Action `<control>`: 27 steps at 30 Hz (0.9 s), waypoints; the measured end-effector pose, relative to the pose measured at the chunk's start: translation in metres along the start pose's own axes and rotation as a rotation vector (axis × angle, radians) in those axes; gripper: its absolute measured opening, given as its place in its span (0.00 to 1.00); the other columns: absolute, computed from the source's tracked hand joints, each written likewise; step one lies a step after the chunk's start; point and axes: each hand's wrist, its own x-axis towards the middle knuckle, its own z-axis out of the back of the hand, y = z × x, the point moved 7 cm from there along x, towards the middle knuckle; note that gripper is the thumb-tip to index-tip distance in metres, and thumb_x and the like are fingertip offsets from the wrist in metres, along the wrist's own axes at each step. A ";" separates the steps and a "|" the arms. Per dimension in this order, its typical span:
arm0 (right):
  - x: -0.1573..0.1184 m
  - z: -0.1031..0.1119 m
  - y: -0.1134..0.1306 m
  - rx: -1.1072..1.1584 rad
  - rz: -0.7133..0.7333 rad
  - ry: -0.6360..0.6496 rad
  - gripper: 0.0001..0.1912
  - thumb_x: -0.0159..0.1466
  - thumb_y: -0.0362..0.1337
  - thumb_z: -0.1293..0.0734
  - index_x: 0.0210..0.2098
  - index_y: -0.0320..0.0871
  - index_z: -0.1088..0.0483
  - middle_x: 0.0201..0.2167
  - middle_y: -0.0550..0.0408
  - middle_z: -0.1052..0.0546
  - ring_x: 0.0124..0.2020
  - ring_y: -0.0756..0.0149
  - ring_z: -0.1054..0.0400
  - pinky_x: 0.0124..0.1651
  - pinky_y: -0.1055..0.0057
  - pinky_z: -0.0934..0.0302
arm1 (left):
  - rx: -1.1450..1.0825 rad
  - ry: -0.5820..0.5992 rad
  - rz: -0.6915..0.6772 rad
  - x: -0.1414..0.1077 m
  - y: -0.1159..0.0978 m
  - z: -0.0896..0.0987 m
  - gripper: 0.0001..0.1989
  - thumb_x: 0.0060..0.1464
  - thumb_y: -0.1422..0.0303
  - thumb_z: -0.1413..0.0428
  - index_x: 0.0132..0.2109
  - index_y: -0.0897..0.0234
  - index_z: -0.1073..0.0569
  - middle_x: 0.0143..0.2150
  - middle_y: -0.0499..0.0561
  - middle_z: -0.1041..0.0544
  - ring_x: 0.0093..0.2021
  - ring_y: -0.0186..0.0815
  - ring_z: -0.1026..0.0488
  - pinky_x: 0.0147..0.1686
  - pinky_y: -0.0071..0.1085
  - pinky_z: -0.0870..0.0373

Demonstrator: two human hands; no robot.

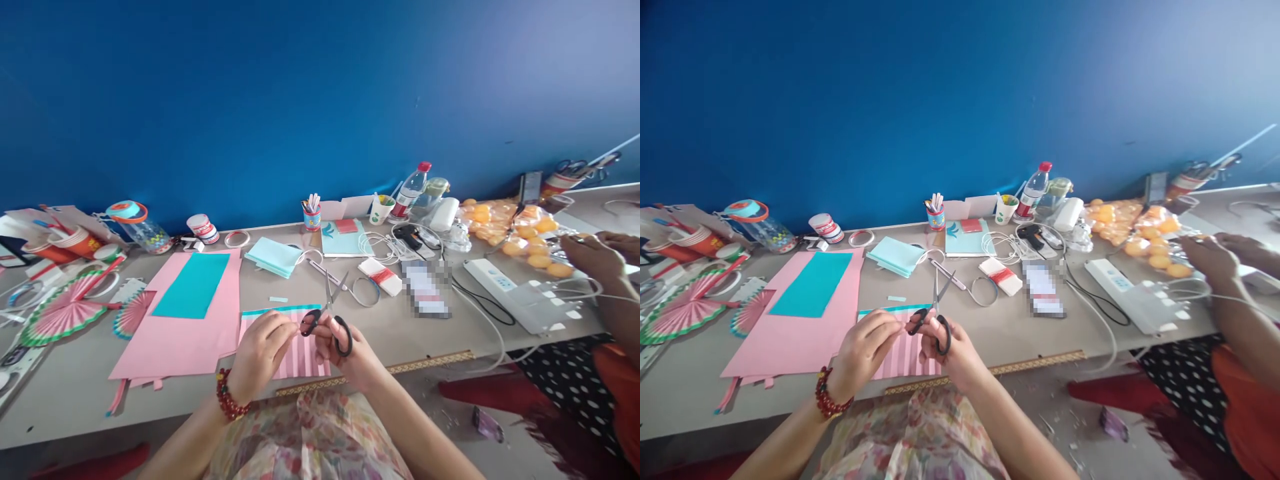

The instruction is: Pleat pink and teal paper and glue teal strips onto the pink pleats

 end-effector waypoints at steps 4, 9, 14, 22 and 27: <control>-0.007 0.000 0.005 -0.194 0.061 0.082 0.22 0.64 0.53 0.34 0.45 0.39 0.27 0.19 0.60 0.34 0.23 0.70 0.40 0.28 0.71 0.42 | -0.062 0.097 -0.009 0.007 0.002 -0.014 0.08 0.65 0.76 0.54 0.40 0.62 0.32 0.36 0.50 0.28 0.38 0.35 0.33 0.41 0.33 0.34; -0.005 0.011 0.013 -0.460 0.063 0.066 0.26 0.63 0.58 0.37 0.43 0.40 0.31 0.25 0.54 0.26 0.23 0.68 0.36 0.29 0.71 0.43 | -0.034 0.089 0.115 0.006 0.013 -0.022 0.10 0.66 0.74 0.58 0.35 0.61 0.38 0.31 0.48 0.32 0.32 0.34 0.35 0.33 0.30 0.37; -0.006 0.074 0.042 -1.348 0.105 -0.398 0.17 0.57 0.50 0.31 0.37 0.46 0.36 0.24 0.59 0.26 0.24 0.65 0.33 0.28 0.73 0.49 | 0.036 0.023 0.206 -0.029 0.038 0.000 0.12 0.66 0.72 0.57 0.32 0.61 0.39 0.24 0.44 0.37 0.24 0.31 0.38 0.27 0.27 0.42; 0.000 0.098 0.047 -2.030 0.007 -0.276 0.05 0.62 0.37 0.35 0.37 0.45 0.34 0.37 0.54 0.24 0.31 0.65 0.29 0.27 0.72 0.55 | 0.285 -0.071 0.374 -0.127 0.075 0.061 0.20 0.64 0.61 0.49 0.25 0.62 0.40 0.20 0.42 0.39 0.21 0.28 0.39 0.25 0.22 0.41; 0.017 0.096 0.049 -2.105 -0.076 -0.178 0.08 0.60 0.40 0.33 0.37 0.44 0.31 0.41 0.53 0.27 0.29 0.67 0.29 0.24 0.71 0.59 | 0.206 0.118 0.518 -0.171 0.080 0.075 0.15 0.67 0.59 0.55 0.33 0.61 0.35 0.25 0.43 0.31 0.25 0.26 0.33 0.32 0.16 0.34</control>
